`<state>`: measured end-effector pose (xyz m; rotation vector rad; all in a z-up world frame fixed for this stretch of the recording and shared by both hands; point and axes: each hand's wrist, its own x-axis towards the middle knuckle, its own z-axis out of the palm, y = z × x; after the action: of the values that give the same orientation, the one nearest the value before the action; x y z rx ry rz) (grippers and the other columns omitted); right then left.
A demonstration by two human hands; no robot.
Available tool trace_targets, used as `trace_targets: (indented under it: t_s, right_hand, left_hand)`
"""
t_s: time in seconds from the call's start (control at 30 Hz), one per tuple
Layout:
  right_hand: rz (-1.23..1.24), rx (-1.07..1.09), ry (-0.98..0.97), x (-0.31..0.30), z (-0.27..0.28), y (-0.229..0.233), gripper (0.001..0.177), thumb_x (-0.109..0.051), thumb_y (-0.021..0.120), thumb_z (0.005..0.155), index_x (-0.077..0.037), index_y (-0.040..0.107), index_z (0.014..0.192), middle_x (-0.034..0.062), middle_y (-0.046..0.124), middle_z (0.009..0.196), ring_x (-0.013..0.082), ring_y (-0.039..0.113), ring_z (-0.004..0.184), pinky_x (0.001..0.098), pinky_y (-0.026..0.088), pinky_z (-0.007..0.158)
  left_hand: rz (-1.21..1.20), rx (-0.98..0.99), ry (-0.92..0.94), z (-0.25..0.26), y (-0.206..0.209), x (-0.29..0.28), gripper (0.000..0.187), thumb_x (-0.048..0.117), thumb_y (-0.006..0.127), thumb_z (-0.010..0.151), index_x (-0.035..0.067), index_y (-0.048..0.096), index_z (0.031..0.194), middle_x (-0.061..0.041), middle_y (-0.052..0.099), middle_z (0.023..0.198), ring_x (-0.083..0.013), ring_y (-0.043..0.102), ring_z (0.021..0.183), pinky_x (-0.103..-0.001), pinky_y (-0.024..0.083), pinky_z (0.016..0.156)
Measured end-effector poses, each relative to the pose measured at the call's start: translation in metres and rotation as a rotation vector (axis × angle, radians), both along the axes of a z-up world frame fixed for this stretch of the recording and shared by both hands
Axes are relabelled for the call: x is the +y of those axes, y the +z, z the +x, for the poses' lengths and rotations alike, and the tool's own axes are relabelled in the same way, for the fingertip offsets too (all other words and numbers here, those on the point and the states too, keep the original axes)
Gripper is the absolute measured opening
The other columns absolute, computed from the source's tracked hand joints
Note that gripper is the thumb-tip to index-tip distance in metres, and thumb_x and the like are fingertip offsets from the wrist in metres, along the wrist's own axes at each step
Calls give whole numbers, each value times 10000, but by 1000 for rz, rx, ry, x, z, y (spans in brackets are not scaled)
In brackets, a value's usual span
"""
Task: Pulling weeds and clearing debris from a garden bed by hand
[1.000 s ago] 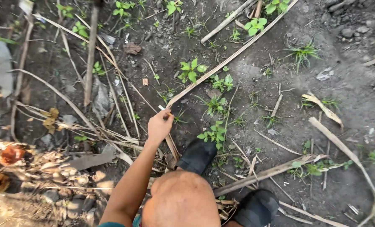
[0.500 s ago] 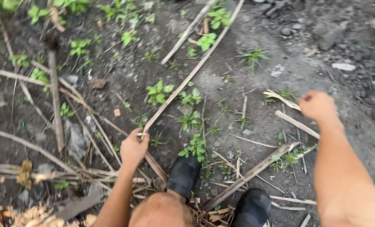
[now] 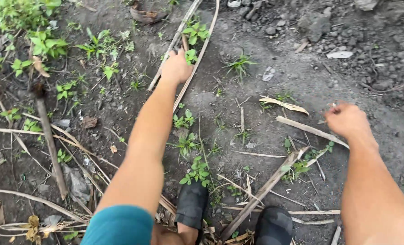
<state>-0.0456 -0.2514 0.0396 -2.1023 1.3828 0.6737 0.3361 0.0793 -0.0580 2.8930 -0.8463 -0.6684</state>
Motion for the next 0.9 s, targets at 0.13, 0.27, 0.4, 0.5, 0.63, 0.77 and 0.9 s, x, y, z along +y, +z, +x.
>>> trace_targets:
  t_s: [0.13, 0.27, 0.4, 0.5, 0.63, 0.77, 0.9]
  right_hand:
    - [5, 82, -74, -1, -39, 17, 268, -289, 604, 1003, -123, 759, 1144, 231, 693, 1307, 432, 635, 1184, 540, 481, 1045]
    - [-121, 172, 7, -29, -95, -28, 384, -331, 556, 890, -150, 824, 1099, 300, 734, 1262, 521, 660, 1167, 533, 515, 972]
    - [-155, 175, 67, -39, -130, -53, 363, -342, 577, 900, -121, 831, 1036, 279, 753, 1243, 499, 677, 1160, 489, 524, 978]
    - [-147, 226, 53, -39, -141, -57, 370, -338, 602, 886, -136, 835, 1092, 283, 752, 1257, 490, 672, 1190, 468, 506, 1023]
    - [-156, 233, 63, -39, -140, -58, 341, -334, 627, 872, -168, 837, 1083, 230, 791, 1200, 460, 700, 1147, 454, 510, 1012]
    - [-185, 242, 90, -46, -135, -62, 357, -390, 655, 864, -218, 860, 1100, 212, 788, 1248, 459, 686, 1191, 428, 479, 1065]
    - [-175, 200, 93, -43, -122, -49, 358, -301, 609, 844, -226, 859, 1090, 221, 774, 1271, 482, 692, 1173, 469, 516, 1007]
  left_hand:
    - [-36, 93, 213, -25, 11, -23, 1003, 157, 620, 974, 241, -135, 1630, -352, 234, 1599, -530, 502, 1313, -551, 507, 1035]
    - [-60, 104, 233, -20, -11, -25, 558, 43, 536, 972, 172, 385, 1494, -269, 345, 1444, -484, 576, 1162, -566, 536, 947]
    - [-124, -19, 210, -3, -55, -20, 297, 59, 501, 942, 79, 560, 1233, -240, 518, 1257, -488, 638, 1048, -597, 540, 893]
    - [-158, 13, 302, -10, -64, -19, 244, 36, 506, 977, 49, 696, 1130, -209, 710, 1143, -436, 699, 1038, -548, 574, 868]
    - [-150, -106, 255, -9, -81, -9, 302, 69, 455, 946, 53, 727, 1074, -191, 730, 1049, -432, 718, 977, -536, 582, 826]
    - [-178, -146, 300, -6, -38, -4, 307, 41, 472, 912, 37, 721, 1093, -210, 716, 1038, -452, 696, 1001, -536, 573, 846]
    - [-189, 76, 423, -6, -2, -4, 291, 78, 599, 886, 9, 672, 1159, -224, 706, 1164, -436, 677, 1115, -519, 559, 928]
